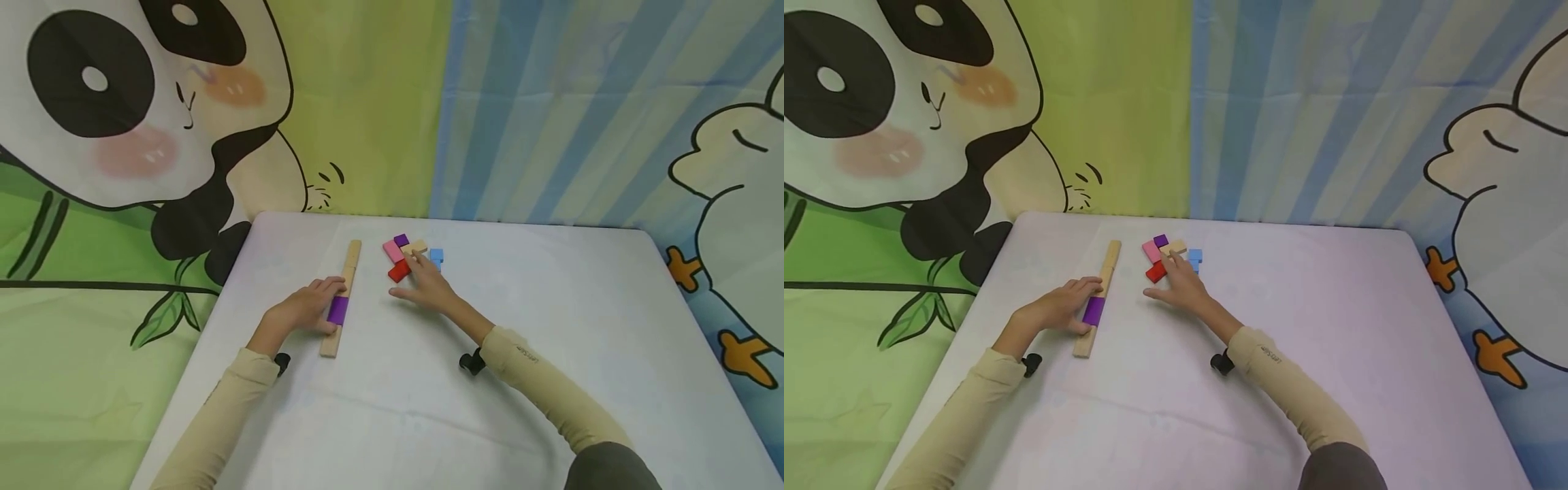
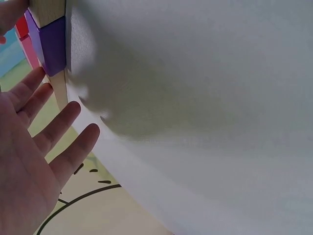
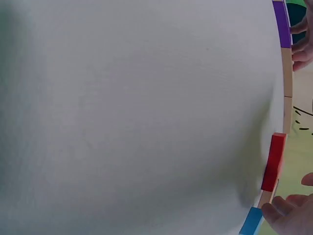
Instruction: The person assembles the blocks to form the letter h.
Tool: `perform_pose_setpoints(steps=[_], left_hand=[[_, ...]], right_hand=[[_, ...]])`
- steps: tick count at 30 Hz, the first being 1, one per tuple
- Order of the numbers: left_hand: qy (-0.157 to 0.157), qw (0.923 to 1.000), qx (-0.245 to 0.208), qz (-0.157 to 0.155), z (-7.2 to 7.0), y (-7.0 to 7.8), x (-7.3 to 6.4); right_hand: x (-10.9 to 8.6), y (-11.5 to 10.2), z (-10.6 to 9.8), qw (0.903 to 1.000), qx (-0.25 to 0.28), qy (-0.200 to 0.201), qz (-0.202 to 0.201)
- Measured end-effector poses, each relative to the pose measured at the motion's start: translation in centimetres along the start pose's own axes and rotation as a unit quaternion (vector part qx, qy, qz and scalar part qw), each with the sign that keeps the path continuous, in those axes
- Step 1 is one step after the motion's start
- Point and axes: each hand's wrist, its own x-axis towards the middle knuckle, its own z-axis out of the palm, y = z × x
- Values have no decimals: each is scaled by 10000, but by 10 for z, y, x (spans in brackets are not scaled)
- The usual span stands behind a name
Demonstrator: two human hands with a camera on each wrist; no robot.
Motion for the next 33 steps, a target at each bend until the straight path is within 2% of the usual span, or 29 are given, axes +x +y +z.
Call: perform_pose_setpoints(steps=[2,7,9,18,33], left_hand=[[6,10000,-7,-22,-1,1,0],[-21,10000,-31,-69,-3,2,0],[-6,10000,-5,-64,-3,1,1],[30,10000,41,54,-1,-2,4],[-17,10000,-2,-28,2,-5,2]], right_hand=[[2,-3,3,9998,-74,118,122],[9,-8,2,9959,49,878,214],[12,-10,1,9942,76,1045,234],[24,-6,7,9927,-340,1089,401],[24,-5,14,9926,-491,929,604]])
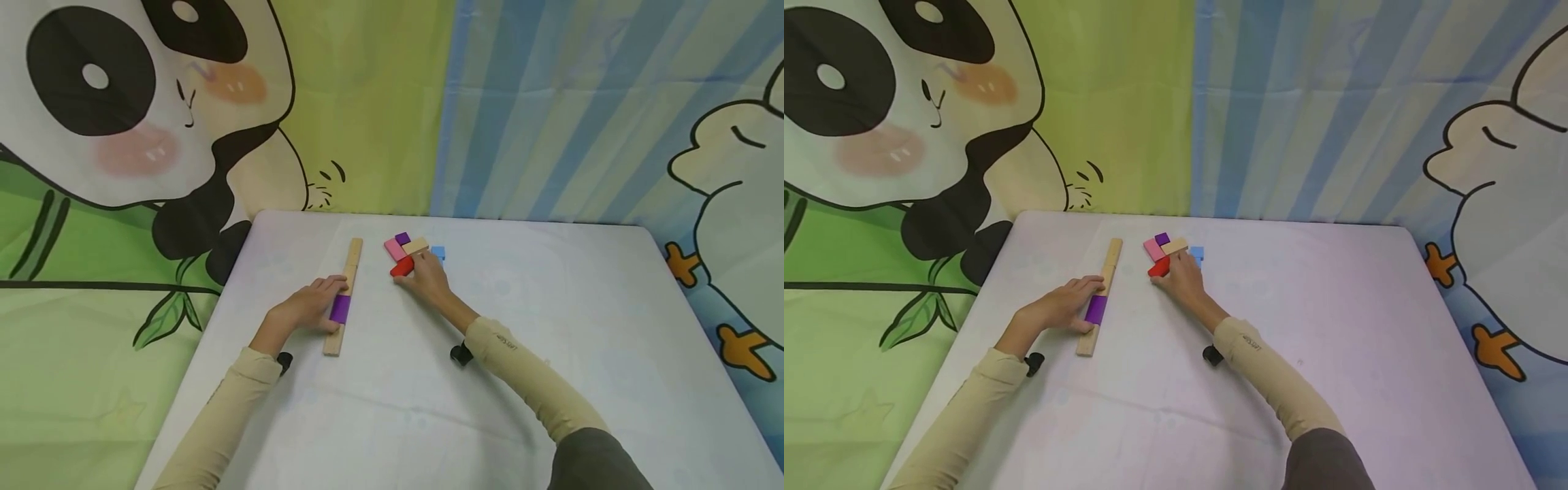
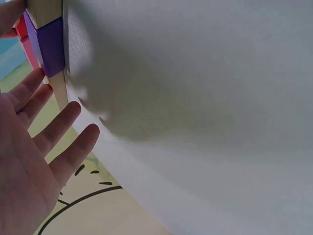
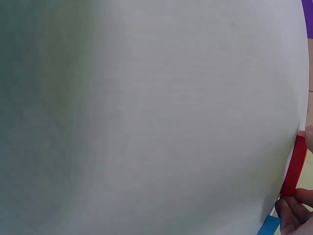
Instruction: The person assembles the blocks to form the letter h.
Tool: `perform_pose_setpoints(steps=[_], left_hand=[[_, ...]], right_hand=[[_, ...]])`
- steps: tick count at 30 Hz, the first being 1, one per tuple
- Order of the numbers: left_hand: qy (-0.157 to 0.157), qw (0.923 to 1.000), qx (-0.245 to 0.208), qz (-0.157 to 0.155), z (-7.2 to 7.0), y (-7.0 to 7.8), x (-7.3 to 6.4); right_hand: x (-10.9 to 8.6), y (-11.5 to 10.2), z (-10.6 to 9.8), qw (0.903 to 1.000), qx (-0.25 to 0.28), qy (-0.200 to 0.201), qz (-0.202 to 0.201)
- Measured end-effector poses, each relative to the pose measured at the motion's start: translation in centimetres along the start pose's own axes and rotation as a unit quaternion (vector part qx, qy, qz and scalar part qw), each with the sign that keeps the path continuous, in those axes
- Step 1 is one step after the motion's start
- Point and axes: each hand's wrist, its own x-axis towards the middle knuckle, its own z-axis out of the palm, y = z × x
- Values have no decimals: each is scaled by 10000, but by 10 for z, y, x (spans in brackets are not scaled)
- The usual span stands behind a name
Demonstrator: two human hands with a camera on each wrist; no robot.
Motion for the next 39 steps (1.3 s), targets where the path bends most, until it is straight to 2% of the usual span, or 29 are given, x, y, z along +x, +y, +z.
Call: perform_pose_setpoints(steps=[3,6,12,16,20,24,29,32,39], left_hand=[[10,10000,-41,-19,0,1,0],[7,10000,-66,-42,0,1,0],[-95,9999,-89,-96,0,1,-1],[12,10000,-83,25,-2,-1,1],[79,9998,-166,52,-3,-3,2],[-30,9998,-221,11,0,-4,1],[-105,9997,-194,-106,-1,-2,-3],[-27,9999,-160,-41,-2,-1,-2],[-33,9999,-105,17,0,-3,1]], right_hand=[[-4,1,-6,9996,128,-208,-129],[-15,2,-17,9964,412,-544,-511],[-56,5,-30,9761,864,-1205,-1587],[-79,7,-24,9663,903,-1481,-1900],[-93,6,-14,9619,804,-1646,-2029],[-105,4,-9,9597,681,-1719,-2114],[-112,4,-11,9649,528,-1599,-2016],[-114,5,-12,9679,471,-1521,-1944],[-116,10,-8,9674,464,-1578,-1928]])
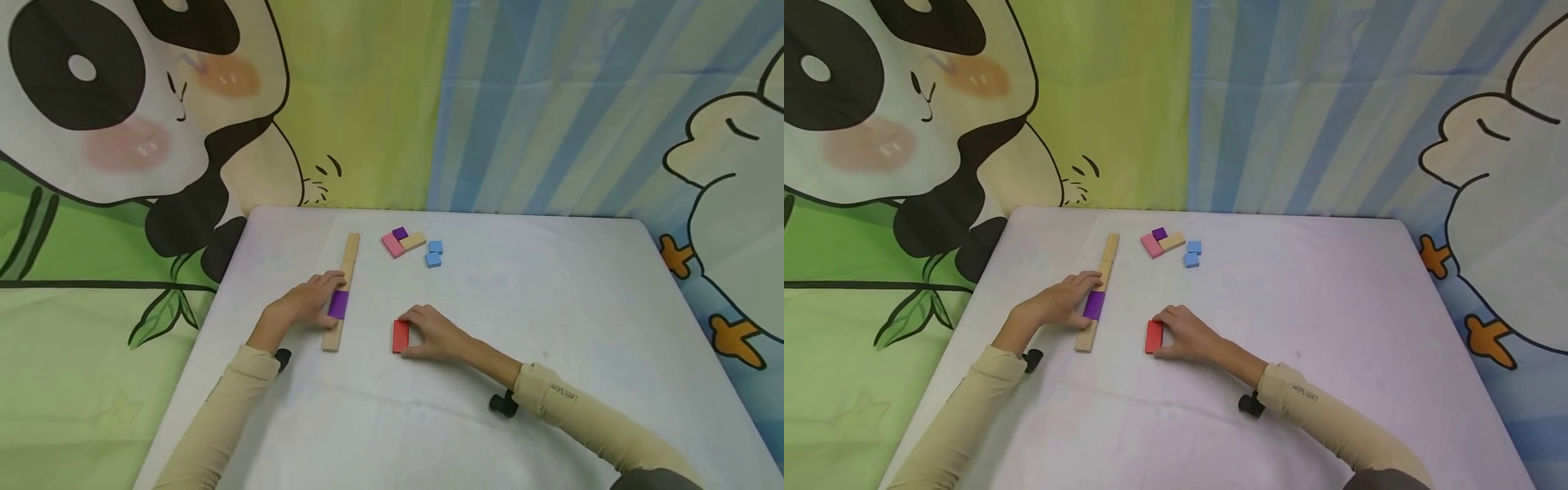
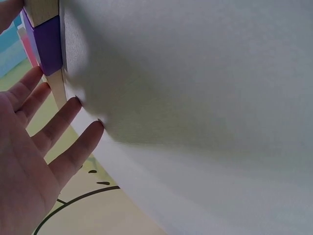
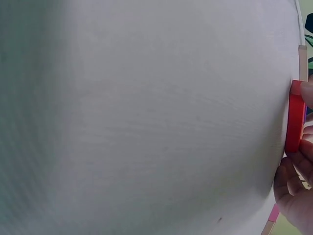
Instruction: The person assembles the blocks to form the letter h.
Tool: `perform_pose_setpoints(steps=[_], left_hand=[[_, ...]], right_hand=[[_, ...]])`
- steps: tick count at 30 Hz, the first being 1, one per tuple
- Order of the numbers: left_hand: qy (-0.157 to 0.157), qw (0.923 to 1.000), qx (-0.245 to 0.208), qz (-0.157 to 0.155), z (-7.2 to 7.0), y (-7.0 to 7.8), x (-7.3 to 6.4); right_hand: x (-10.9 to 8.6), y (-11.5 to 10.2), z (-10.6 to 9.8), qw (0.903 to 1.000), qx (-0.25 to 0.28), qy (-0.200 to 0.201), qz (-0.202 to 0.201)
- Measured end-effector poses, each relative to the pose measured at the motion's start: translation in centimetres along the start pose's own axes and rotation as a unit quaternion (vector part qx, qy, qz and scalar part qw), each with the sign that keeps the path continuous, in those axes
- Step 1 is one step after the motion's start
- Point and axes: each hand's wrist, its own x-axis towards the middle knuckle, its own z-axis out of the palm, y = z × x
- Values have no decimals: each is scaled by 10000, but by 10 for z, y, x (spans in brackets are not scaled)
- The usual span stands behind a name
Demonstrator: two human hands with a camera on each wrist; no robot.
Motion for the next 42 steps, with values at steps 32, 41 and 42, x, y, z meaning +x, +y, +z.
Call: perform_pose_setpoints(steps=[32,41,42], left_hand=[[-100,9999,-13,-25,3,-1,1],[-100,9999,0,-40,2,-2,1],[-81,10000,5,-38,2,-2,2]], right_hand=[[2,-4,-10,9986,-365,-21,384],[36,17,-54,9921,-934,183,818],[42,20,-59,9905,-998,254,912]])
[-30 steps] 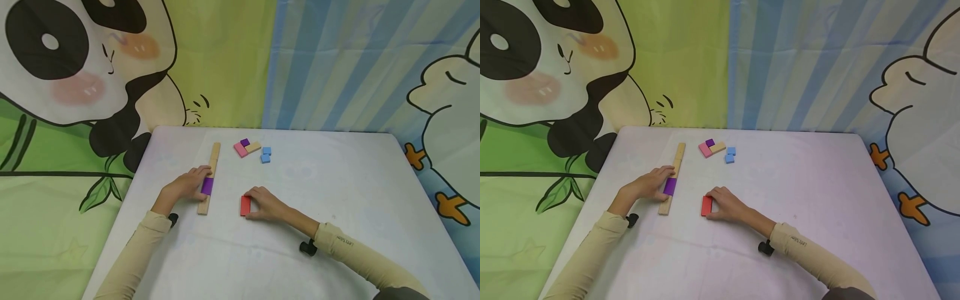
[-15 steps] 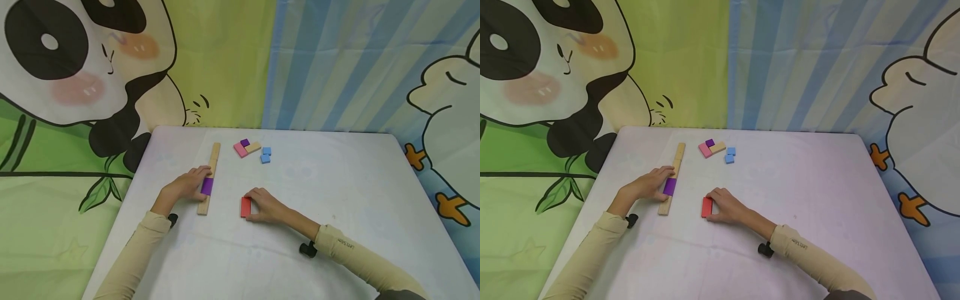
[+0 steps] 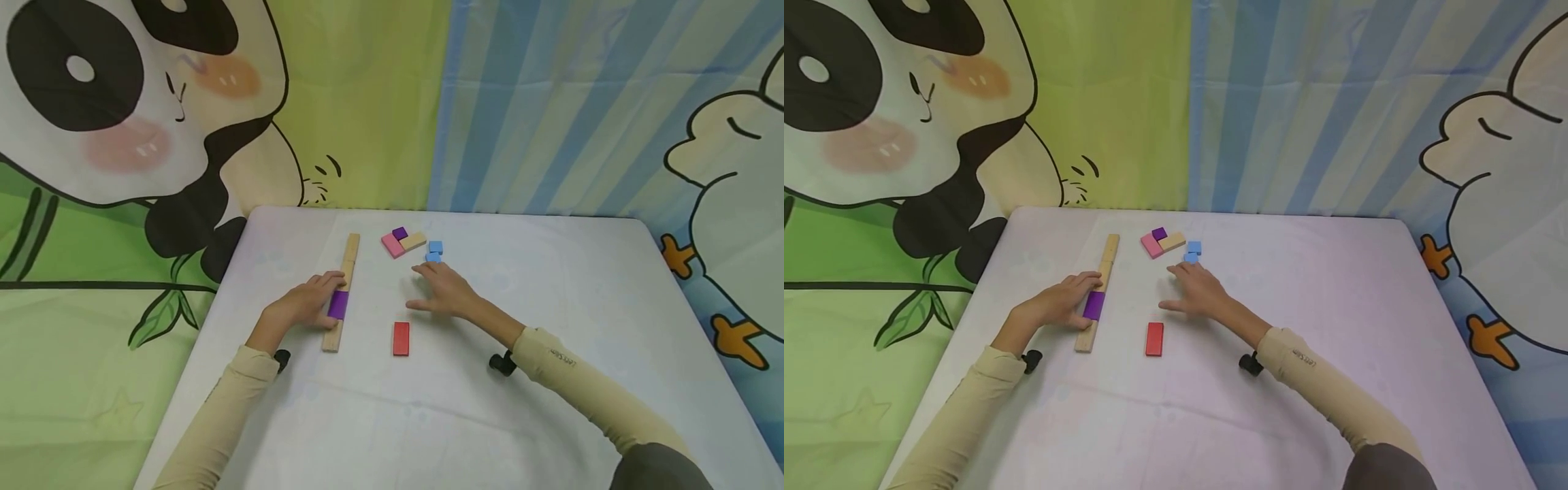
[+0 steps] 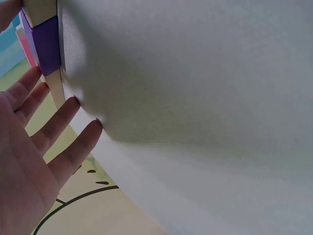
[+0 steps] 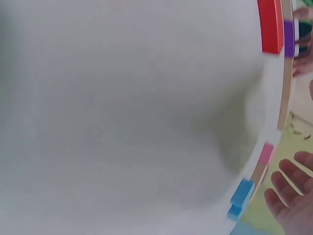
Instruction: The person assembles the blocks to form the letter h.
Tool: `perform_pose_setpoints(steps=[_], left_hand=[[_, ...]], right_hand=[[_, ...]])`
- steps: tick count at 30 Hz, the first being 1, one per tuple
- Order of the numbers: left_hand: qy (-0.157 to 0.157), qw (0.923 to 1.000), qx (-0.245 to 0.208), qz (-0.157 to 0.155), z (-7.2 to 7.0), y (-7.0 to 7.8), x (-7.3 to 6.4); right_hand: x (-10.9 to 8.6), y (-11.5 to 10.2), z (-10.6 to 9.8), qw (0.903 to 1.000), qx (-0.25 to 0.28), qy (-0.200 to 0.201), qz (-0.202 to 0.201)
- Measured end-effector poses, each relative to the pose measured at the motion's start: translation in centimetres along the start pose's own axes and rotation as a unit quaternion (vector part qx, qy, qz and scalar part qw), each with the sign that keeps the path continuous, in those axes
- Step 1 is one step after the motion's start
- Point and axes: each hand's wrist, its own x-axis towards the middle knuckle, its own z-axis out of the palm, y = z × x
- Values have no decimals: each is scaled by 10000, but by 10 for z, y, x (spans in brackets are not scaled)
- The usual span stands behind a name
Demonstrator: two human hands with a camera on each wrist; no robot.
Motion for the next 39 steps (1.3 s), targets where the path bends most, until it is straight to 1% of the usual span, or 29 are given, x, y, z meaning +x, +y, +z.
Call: perform_pose_setpoints(steps=[3,5,9,14,18,20,27,31,39], left_hand=[[40,10000,16,0,0,-1,0],[37,10000,15,-5,1,-1,1],[7,10000,-13,11,2,-2,1],[-19,10000,-6,30,3,-2,1],[-36,10000,-2,38,3,-1,0],[-39,10000,-14,32,2,-1,0],[31,10000,39,18,-1,0,1],[28,10000,54,33,-2,0,0],[36,10000,7,37,-1,0,-2]], right_hand=[[20,10,-8,9991,-80,226,341],[33,17,-10,9979,-65,325,549],[54,26,-10,9955,15,516,790],[76,29,-8,9899,-23,904,1091],[89,28,-3,9861,-166,973,1334],[94,27,0,9844,-237,995,1430],[100,23,-1,9805,-385,1301,1425],[101,21,-2,9793,-500,1251,1514],[103,17,0,9779,-1012,1114,1449]])
